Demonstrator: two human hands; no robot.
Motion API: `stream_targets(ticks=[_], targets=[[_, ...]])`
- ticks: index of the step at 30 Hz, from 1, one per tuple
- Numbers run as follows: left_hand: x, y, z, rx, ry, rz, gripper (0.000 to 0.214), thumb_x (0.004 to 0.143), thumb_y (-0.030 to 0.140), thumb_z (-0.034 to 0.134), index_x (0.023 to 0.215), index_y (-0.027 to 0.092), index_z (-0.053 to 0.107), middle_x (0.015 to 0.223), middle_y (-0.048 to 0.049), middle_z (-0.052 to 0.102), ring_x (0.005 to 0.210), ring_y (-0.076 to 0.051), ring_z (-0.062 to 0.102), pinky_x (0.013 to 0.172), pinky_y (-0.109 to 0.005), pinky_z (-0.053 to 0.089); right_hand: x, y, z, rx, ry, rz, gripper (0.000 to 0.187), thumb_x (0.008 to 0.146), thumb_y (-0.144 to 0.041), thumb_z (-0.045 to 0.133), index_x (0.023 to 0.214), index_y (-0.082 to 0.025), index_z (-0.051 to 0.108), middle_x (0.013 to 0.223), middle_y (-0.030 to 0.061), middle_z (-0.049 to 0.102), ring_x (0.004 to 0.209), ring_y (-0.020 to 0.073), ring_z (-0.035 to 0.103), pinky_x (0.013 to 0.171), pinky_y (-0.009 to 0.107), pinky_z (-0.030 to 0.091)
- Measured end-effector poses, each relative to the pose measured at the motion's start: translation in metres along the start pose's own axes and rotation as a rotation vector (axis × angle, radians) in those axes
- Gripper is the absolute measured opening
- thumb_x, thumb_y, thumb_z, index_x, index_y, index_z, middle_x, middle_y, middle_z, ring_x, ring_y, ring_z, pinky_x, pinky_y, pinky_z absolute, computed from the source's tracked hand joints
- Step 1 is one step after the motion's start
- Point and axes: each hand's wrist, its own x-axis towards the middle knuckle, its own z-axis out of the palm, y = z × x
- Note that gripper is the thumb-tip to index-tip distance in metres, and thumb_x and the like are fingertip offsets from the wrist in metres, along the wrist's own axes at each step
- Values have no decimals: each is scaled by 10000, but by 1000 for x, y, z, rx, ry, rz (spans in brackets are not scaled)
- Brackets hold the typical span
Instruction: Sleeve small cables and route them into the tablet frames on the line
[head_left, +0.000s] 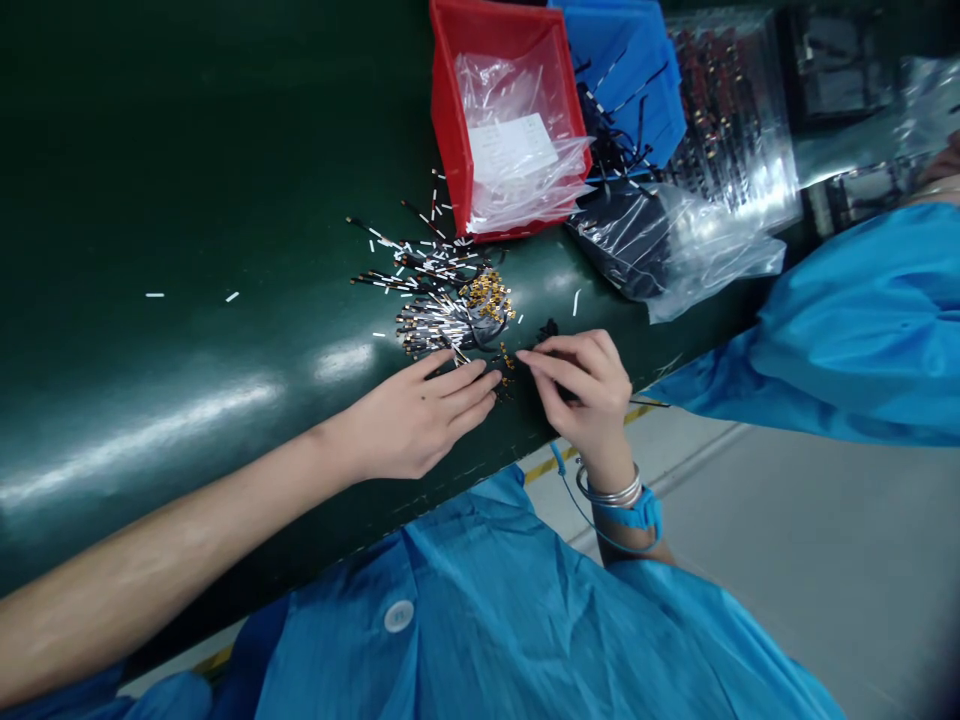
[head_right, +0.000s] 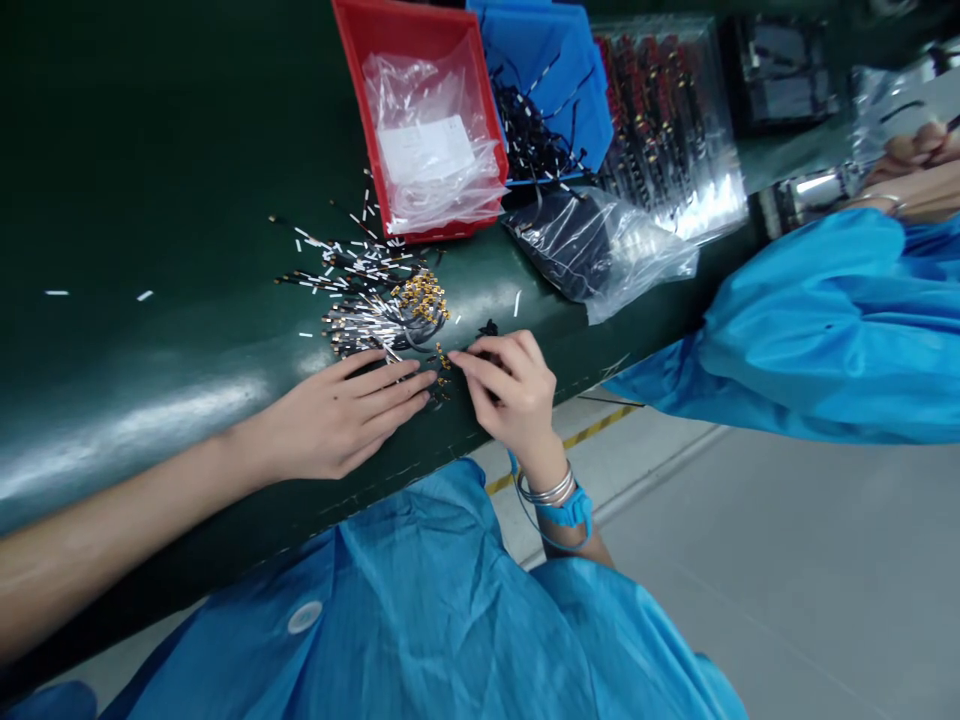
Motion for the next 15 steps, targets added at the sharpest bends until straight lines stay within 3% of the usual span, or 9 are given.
stream_targets(ticks=[3, 8, 12, 15], targets=[[0, 0, 0, 1, -6, -3, 427, 893, 211, 474, 1292, 90, 567, 1359, -128, 569, 1294, -251, 485, 1109, -412, 305, 1, 2, 3, -52, -106, -125, 314, 848, -113, 540, 1002, -322, 716, 914, 30, 677, 827, 182, 546, 657, 339, 508], [0, -1, -1, -9, -54, 4, 462, 859, 184, 491, 1309, 103, 558, 1380, -127, 551, 1323, -252, 453, 1124, -413, 286, -1, 2, 7, -59, -147, -99, 326, 857, -139, 537, 1048, -338, 709, 929, 38, 656, 855, 191, 528, 679, 348, 499], [0, -1, -2, 5, -66, -1, 466, 869, 180, 460, 1323, 118, 547, 1408, -112, 524, 1319, -241, 460, 1118, -412, 299, -1, -1, 5, 2, -60, -3, 265, 860, -145, 556, 978, -314, 723, 900, 24, 671, 798, 175, 565, 670, 358, 509], [0, -1, -2, 10, -58, 8, 458, 867, 169, 448, 1307, 117, 561, 1408, -106, 525, 1306, -240, 474, 1107, -408, 315, 2, 3, -1, -23, 110, 181, 195, 860, -165, 588, 926, -286, 726, 836, 16, 676, 767, 168, 594, 657, 350, 510]])
